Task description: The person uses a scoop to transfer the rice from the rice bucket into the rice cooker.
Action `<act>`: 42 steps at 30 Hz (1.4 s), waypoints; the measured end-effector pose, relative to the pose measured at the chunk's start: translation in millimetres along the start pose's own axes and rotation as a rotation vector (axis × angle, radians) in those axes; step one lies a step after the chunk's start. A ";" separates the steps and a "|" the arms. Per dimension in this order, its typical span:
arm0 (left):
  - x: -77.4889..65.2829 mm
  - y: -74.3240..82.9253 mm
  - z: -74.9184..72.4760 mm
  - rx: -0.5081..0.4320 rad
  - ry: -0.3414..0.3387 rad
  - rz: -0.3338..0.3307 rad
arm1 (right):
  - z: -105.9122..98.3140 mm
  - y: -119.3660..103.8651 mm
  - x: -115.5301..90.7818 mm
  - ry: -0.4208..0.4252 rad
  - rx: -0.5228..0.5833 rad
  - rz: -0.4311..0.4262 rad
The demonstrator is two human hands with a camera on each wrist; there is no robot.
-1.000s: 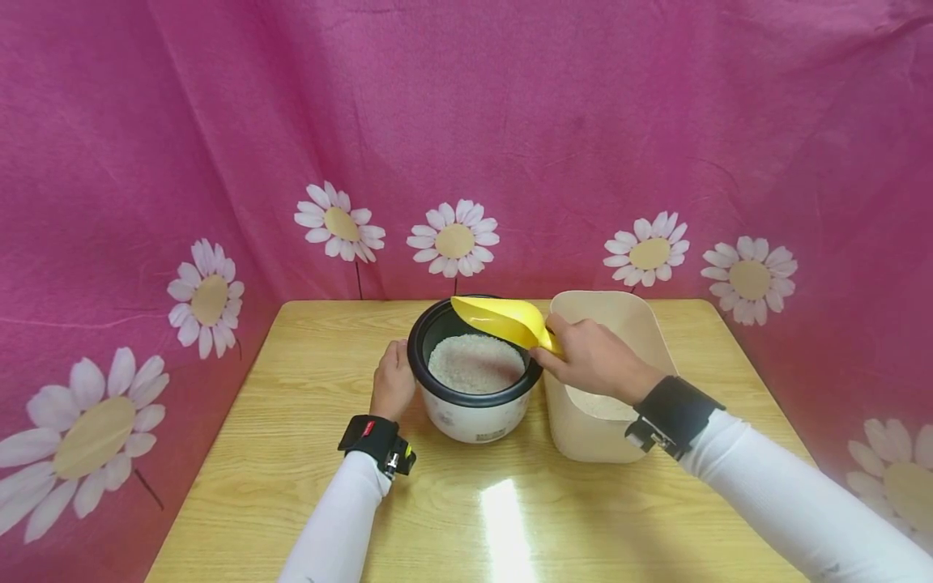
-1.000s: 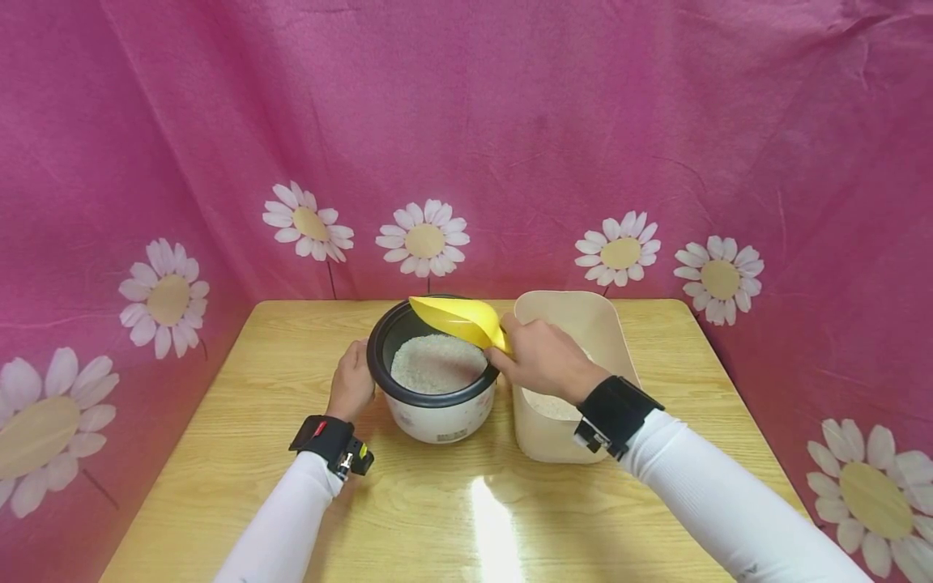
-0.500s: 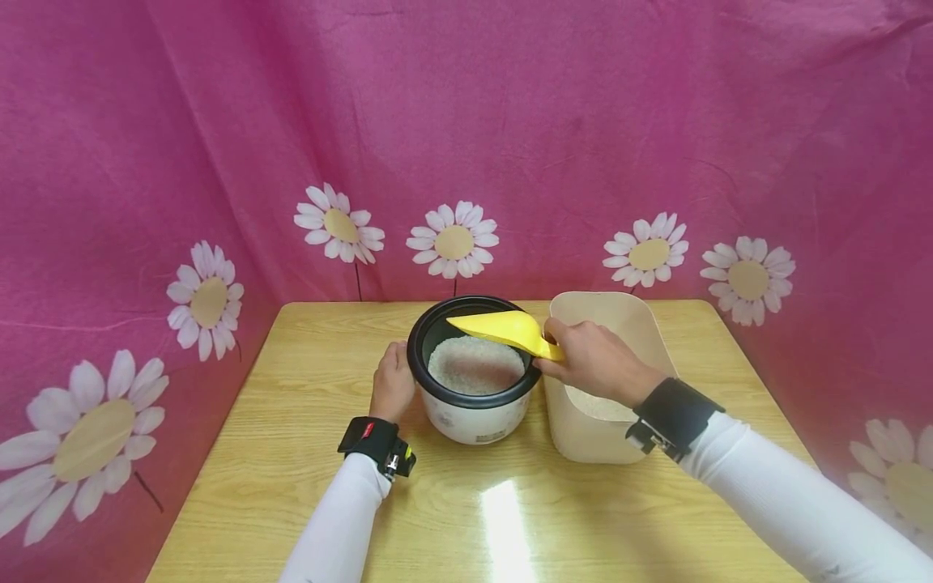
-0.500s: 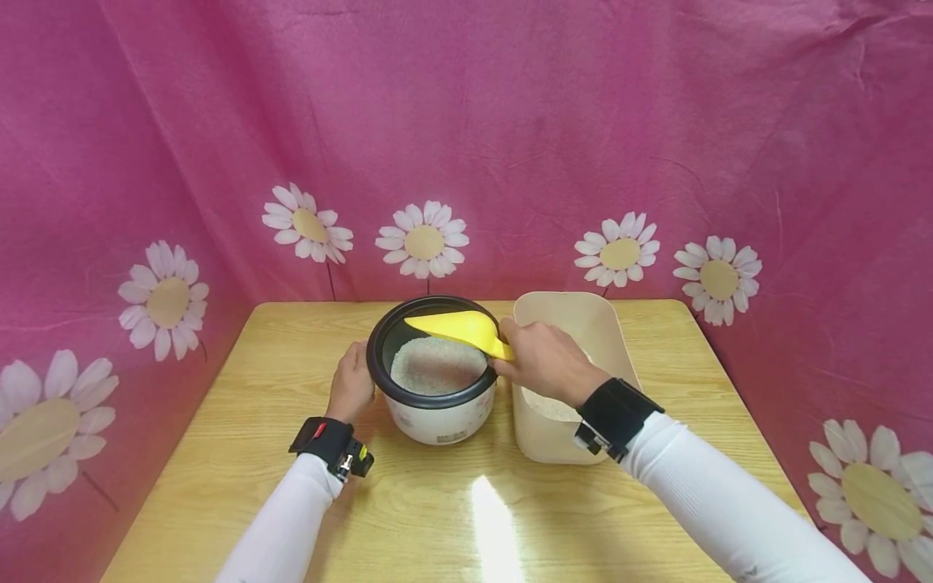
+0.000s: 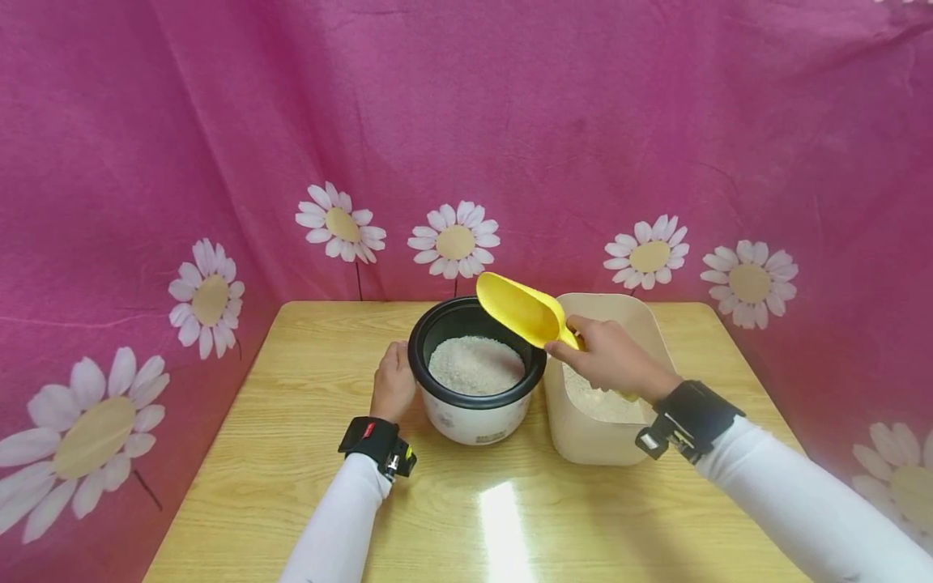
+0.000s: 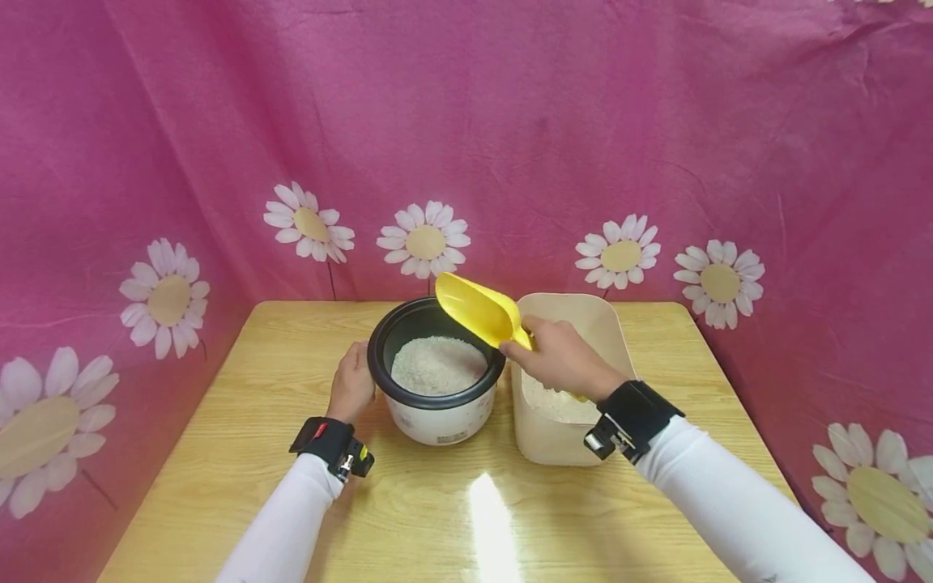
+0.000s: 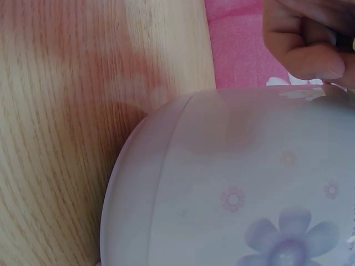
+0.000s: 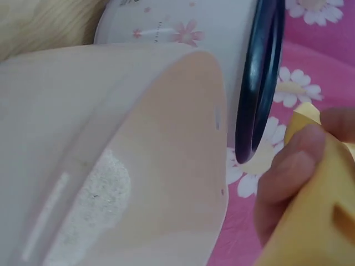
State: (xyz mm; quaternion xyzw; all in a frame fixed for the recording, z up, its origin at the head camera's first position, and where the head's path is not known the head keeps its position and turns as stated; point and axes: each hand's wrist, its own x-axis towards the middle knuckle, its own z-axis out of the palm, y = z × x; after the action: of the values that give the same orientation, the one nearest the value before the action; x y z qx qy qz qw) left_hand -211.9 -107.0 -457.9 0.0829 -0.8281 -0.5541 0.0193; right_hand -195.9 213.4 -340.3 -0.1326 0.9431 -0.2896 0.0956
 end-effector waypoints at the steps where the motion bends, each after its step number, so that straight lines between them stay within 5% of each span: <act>1: -0.2 0.1 0.0 0.002 0.001 0.001 | -1.7 3.0 -0.7 -0.014 0.039 0.019; 7: -0.5 0.4 0.3 0.008 0.004 0.001 | -12.6 18.8 -5.2 -0.053 0.213 0.067; 13: -0.4 0.6 0.5 0.004 0.005 0.003 | -21.3 33.9 -11.9 -0.040 0.235 0.106; 25: 0.6 -0.1 1.1 -0.011 -0.008 -0.027 | -33.4 63.0 -25.1 -0.022 0.129 0.213; 36: 0.3 2.6 0.5 -0.018 -0.012 -0.037 | -44.1 76.2 -34.3 -0.116 0.011 0.263; 42: 0.1 2.2 0.6 -0.016 -0.014 -0.040 | -47.7 75.1 -37.3 -0.186 -0.159 0.257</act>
State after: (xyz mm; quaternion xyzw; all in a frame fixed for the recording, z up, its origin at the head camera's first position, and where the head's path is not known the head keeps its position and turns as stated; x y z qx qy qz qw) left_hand -212.3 -105.7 -456.1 0.0956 -0.8219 -0.5615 0.0032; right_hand -187.4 309.5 -340.6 -0.0442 0.9593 -0.1859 0.2081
